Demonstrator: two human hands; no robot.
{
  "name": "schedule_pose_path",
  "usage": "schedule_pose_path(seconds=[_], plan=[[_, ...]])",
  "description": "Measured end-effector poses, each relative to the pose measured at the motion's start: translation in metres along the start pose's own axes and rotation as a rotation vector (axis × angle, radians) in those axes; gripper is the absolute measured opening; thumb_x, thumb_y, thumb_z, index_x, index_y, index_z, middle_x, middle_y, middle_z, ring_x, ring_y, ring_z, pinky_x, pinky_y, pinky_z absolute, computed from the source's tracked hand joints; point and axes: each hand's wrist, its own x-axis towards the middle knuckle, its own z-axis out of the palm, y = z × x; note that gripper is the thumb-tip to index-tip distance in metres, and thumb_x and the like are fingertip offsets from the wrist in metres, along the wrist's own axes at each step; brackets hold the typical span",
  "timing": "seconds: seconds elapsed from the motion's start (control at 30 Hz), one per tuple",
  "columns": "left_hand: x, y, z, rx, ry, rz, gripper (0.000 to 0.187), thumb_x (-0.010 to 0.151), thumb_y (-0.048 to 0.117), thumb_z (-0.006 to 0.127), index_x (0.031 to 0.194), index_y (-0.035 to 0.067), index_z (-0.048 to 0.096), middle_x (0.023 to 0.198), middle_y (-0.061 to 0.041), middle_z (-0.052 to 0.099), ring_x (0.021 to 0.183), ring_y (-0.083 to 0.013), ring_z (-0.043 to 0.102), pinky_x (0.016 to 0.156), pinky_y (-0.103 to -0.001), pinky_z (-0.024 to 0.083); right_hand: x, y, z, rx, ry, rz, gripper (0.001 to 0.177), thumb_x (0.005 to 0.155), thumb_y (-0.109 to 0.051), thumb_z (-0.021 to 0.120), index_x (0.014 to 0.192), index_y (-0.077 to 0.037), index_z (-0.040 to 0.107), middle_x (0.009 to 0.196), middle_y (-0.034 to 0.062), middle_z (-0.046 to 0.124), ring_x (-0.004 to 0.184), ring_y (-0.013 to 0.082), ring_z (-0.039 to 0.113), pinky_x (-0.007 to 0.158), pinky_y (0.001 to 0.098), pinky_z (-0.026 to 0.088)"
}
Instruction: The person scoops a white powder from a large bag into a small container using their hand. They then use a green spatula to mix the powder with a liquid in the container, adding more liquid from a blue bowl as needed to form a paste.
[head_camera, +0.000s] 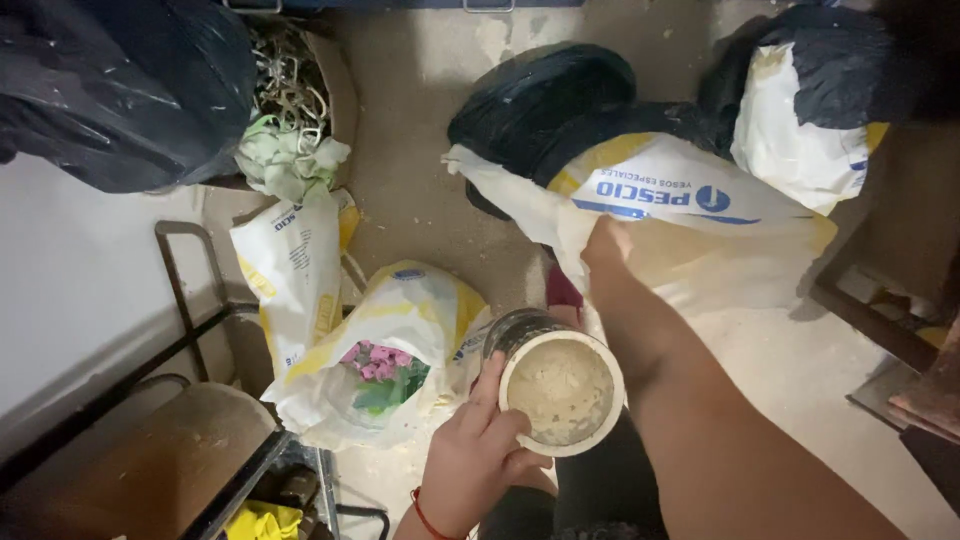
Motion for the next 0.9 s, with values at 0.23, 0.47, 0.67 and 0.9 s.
schedule_pose_path(seconds=[0.23, 0.47, 0.67, 0.9], plan=[[0.004, 0.008, -0.006, -0.061, -0.079, -0.026, 0.044, 0.082, 0.05, 0.086, 0.095, 0.016, 0.062, 0.163, -0.033, 0.031, 0.1, -0.0377, 0.075, 0.073, -0.044, 0.057, 0.029, -0.009, -0.031, -1.405, -0.218, -0.971, 0.048, 0.076, -0.037, 0.06, 0.114, -0.008, 0.071, 0.11, 0.0204, 0.074, 0.105, 0.0446, 0.071, 0.087, 0.0517, 0.059], [0.006, 0.032, -0.013, 0.008, 0.003, 0.062, 0.045, 0.094, 0.063, 0.063, 0.095, 0.018, 0.057, 0.161, -0.03, 0.038, 0.104, -0.0392, 0.076, 0.057, -0.041, 0.054, -0.034, -0.061, -0.118, -1.127, -0.332, -0.564, 0.044, 0.074, -0.049, 0.078, 0.096, -0.018, 0.057, 0.091, 0.0051, 0.057, 0.087, 0.0238, 0.055, 0.069, 0.0402, 0.037], [0.014, 0.042, -0.024, 0.042, -0.033, 0.095, 0.048, 0.083, 0.057, 0.08, 0.094, 0.017, 0.055, 0.164, -0.032, 0.032, 0.098, -0.0406, 0.075, 0.064, -0.047, 0.055, 0.029, -0.037, -0.183, -0.829, -0.201, -0.736, 0.052, 0.063, -0.059, 0.085, 0.082, -0.012, 0.074, 0.079, -0.0009, 0.062, 0.08, 0.014, 0.063, 0.067, 0.0367, 0.042], [0.04, 0.048, -0.021, 0.229, 0.124, 0.081, 0.051, 0.073, 0.054, 0.088, 0.089, 0.015, 0.058, 0.162, -0.02, 0.044, 0.103, -0.0298, 0.073, 0.064, -0.036, 0.062, 0.005, -0.02, -0.241, -0.646, -0.14, -0.775, 0.056, 0.064, -0.056, 0.084, 0.077, -0.016, 0.047, 0.073, 0.0057, 0.046, 0.073, 0.0258, 0.05, 0.066, 0.0418, 0.034]])
